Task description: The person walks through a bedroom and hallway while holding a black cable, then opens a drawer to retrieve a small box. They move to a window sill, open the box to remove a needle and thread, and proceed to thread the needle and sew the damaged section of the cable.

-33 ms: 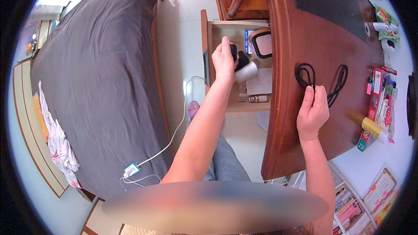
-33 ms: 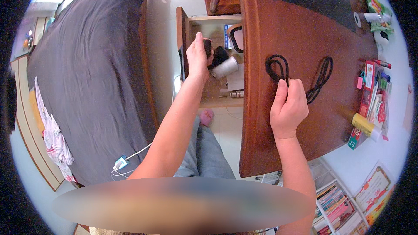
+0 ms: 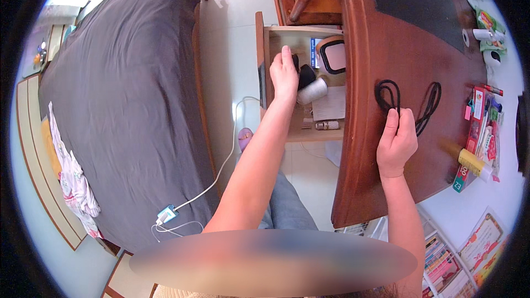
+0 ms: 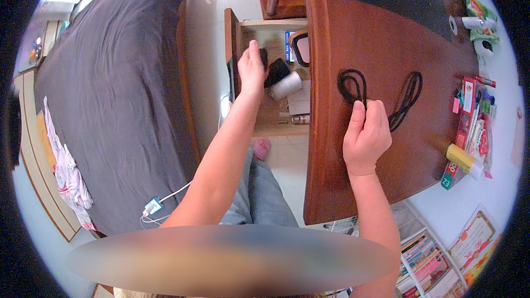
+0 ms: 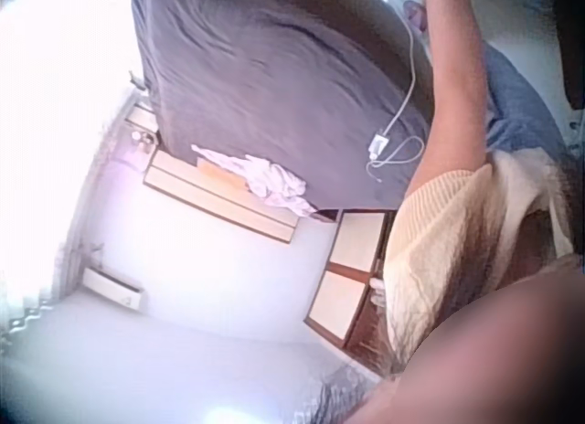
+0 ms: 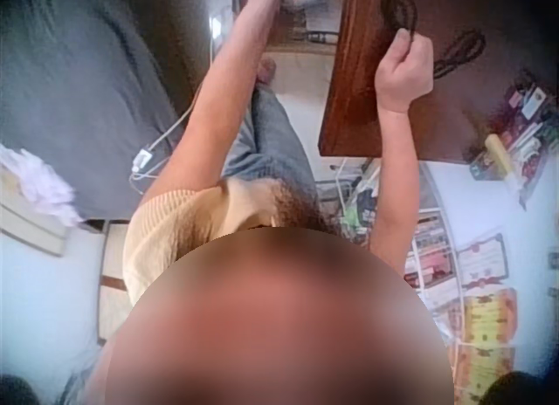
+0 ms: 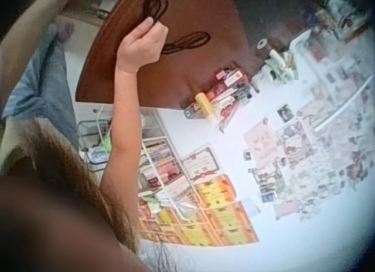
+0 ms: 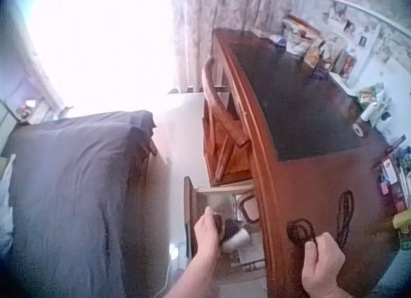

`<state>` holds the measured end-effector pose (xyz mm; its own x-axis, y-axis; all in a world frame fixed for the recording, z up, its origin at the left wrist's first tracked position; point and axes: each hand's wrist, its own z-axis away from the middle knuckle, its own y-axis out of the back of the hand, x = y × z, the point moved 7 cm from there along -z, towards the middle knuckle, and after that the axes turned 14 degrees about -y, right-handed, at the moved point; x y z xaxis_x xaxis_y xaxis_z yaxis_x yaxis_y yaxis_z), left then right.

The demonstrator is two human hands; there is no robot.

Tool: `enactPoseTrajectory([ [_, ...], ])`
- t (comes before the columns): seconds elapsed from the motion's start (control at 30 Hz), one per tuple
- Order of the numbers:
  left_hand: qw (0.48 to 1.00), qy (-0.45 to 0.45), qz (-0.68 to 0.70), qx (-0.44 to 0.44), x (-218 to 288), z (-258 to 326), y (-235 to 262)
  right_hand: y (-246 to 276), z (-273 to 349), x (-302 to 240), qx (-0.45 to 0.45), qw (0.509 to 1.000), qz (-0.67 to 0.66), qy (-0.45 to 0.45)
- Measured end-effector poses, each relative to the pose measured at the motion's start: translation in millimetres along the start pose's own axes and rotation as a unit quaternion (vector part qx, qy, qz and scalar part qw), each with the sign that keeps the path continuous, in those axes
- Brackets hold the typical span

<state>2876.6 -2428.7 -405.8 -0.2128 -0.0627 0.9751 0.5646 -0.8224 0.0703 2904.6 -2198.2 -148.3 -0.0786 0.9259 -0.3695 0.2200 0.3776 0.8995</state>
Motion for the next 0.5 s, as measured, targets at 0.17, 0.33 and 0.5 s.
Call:
enactPoseTrajectory([
  [0.17, 0.957, -0.228, -0.174, -0.043, 85, 25, 9, -3, 0, 9, -0.004, 1.000, 0.010, -0.021],
  [0.33, 0.916, -0.243, -0.316, 0.049, 120, 78, 67, 2, 1, 5, 0.003, 1.000, 0.005, -0.015],
  [0.5, 0.989, -0.053, -0.125, -0.063, 51, 86, 41, 0, 0, 2, 0.008, 1.000, 0.022, -0.017],
])
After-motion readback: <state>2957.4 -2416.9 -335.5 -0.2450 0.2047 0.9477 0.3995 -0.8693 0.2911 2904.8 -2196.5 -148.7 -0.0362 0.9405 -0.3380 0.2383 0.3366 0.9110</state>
